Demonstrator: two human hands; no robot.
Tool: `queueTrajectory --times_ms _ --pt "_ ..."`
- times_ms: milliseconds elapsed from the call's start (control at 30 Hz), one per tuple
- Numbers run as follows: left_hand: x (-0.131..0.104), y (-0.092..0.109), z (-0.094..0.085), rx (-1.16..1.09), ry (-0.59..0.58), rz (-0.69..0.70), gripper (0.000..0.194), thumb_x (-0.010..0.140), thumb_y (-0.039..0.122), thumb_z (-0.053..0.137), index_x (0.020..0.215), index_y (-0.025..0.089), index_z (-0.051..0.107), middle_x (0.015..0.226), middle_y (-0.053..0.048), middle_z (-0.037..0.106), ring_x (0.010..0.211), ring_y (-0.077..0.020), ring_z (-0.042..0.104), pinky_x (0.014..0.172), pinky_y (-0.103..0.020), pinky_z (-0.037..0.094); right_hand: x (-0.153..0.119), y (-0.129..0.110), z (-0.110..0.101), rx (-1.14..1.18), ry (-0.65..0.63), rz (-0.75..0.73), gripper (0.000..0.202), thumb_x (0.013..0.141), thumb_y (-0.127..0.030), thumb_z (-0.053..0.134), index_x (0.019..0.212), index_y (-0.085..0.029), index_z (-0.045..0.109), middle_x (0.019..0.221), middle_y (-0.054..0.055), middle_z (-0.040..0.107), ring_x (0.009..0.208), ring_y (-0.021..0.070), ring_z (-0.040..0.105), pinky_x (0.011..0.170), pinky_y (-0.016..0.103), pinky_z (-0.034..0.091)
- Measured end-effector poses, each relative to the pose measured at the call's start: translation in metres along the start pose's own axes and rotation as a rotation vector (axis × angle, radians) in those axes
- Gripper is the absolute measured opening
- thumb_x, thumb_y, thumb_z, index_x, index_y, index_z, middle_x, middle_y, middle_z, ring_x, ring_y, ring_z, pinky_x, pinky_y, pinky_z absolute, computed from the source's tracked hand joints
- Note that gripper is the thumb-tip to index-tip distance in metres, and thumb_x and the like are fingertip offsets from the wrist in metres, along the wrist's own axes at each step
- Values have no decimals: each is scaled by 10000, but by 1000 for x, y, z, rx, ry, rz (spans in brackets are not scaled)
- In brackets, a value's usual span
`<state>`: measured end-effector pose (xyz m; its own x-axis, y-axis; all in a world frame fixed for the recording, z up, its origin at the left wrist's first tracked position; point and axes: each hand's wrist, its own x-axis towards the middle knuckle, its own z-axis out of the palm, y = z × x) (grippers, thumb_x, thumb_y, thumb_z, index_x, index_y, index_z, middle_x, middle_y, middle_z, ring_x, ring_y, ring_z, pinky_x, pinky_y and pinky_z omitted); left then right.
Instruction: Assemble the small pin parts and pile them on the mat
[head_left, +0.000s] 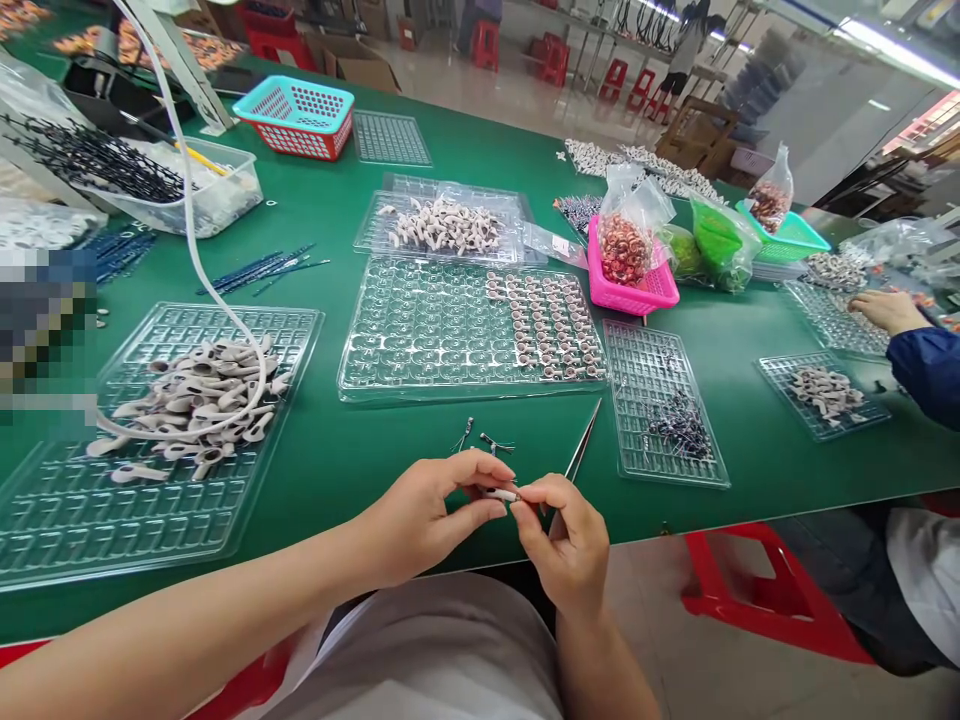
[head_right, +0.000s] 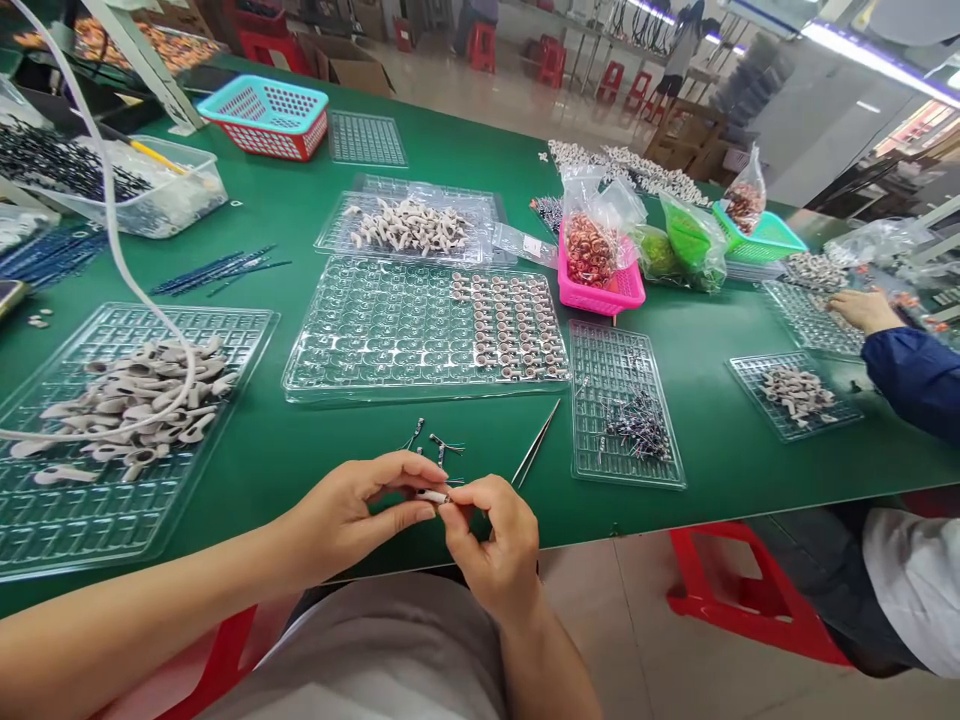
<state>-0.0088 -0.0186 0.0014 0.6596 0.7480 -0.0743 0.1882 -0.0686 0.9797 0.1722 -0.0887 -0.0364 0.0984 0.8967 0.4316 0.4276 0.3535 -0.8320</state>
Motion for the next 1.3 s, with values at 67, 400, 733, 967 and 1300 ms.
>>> queueTrajectory --times_ms 67,400,733,967,1300 --pt "1 2 0 -1 4 -7 157 910 253 604 1020 162 668 961 -49 758 889 -171 709 808 -278 570 1 0 0 16 -7 -7 163 880 -122 646 999 -233 641 833 -4 675 703 122 604 644 249 497" --pt "2 -1 0 -29 37 44 132 907 183 583 986 189 690 1008 -30 763 924 -161 715 831 -258 565 2 1 1 80 -18 -50 272 865 -44 629 1042 -250 650 834 0 673 732 135 614 642 260 502" --pt "0 -4 0 16 86 102 106 890 167 611 951 194 692 941 -20 745 861 -149 695 779 -246 554 2 0 0 75 -19 -10 244 865 -51 644 1019 -240 660 846 5 681 738 135 622 656 267 510" --pt "1 -5 0 53 94 66 108 877 184 643 968 191 700 926 -17 757 839 -155 701 780 -253 556 1 0 -1 57 -22 -21 222 864 -61 649 998 -237 665 827 8 686 747 146 634 650 277 514" --pt "0 -5 -1 72 119 207 84 877 132 649 940 172 686 913 -31 738 841 -135 697 772 -227 560 0 1 -1 49 -10 -38 266 852 -46 662 1030 -243 675 836 16 689 730 145 628 566 253 483"
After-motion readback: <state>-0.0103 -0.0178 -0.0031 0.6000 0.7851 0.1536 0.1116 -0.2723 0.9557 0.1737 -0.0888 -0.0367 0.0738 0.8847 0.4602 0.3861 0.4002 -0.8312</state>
